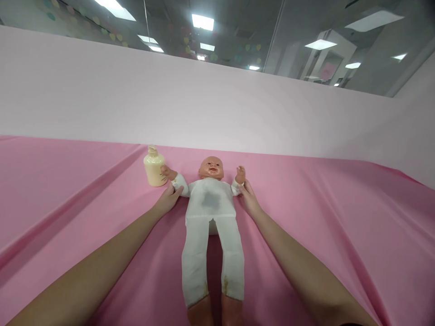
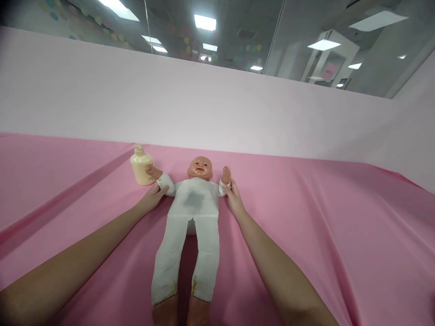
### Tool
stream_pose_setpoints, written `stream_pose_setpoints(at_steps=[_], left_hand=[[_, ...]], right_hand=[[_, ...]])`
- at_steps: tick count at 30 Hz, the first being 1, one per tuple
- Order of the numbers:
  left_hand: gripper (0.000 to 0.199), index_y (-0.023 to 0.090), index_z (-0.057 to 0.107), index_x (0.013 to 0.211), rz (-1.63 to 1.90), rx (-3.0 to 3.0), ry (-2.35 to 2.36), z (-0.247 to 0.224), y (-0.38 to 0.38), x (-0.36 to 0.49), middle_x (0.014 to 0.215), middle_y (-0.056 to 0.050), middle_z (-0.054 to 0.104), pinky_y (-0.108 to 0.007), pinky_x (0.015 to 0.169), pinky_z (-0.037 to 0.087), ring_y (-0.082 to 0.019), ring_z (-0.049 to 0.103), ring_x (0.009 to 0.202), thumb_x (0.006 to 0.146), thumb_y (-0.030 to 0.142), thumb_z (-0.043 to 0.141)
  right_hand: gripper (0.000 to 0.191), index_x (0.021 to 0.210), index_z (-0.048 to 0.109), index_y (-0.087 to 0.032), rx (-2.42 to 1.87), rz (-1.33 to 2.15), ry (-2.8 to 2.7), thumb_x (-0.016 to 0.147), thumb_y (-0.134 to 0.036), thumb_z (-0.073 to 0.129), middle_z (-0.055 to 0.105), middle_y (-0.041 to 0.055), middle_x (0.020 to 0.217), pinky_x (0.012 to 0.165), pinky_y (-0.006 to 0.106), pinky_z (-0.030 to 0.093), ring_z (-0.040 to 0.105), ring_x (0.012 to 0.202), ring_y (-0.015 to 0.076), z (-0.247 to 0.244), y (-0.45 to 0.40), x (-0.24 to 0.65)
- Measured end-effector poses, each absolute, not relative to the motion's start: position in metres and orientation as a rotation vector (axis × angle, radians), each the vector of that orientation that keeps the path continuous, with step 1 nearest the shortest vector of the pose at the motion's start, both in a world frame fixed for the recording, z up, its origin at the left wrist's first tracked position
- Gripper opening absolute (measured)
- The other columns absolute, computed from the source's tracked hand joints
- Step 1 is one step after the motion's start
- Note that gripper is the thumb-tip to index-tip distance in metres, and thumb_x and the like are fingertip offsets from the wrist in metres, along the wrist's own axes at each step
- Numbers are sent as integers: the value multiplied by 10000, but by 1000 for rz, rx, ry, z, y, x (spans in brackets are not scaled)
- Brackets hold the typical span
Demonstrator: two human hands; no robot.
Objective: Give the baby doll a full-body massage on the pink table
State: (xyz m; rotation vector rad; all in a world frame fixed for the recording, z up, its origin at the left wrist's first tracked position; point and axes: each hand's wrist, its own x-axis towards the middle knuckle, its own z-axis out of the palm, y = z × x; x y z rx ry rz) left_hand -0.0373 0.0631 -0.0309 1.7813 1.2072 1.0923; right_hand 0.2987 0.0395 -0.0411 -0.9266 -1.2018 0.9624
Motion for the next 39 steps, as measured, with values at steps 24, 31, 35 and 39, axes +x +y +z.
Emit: stream_pose_setpoints(at_steps=[24,31,35,39], left_hand=[[632,201,148,1483,1103,1953,1168,-25,55,-32,1448,-100,396,-440,1087,329,-274,397,1313,924,394,371],[670,185,114,1480,1238,1834,1290,-33,65,-38,1506,-112,280,-427,1127,261,-261,255,1391,912,383,407],[578,234,214,1478,1105,2032,1154,-30,59,-35,1443,-76,402,-442,1095,312,-261,377,1320,930,360,345],[517,237,352,1435,1029,2229,1005,-21,51,-30,1407,-58,447,-434,1097,313,-253,403,1291,925,319,316]], right_hand=[[528,1310,466,-308,-942,994,-1276,857,-576,511,542,33,1323,1008,442,439,494,1233,247,-32,35,294],[538,1172,554,-234,-954,1123,-928,868,-651,403,612,88,1207,932,483,506,557,1161,285,-47,50,310],[514,1271,518,-290,-915,1096,-1204,850,-584,515,583,48,1273,978,476,461,546,1179,271,-33,36,300],[551,1292,521,-331,-951,949,-1556,779,-458,677,493,4,1379,1095,436,332,403,1317,248,-19,19,290]])
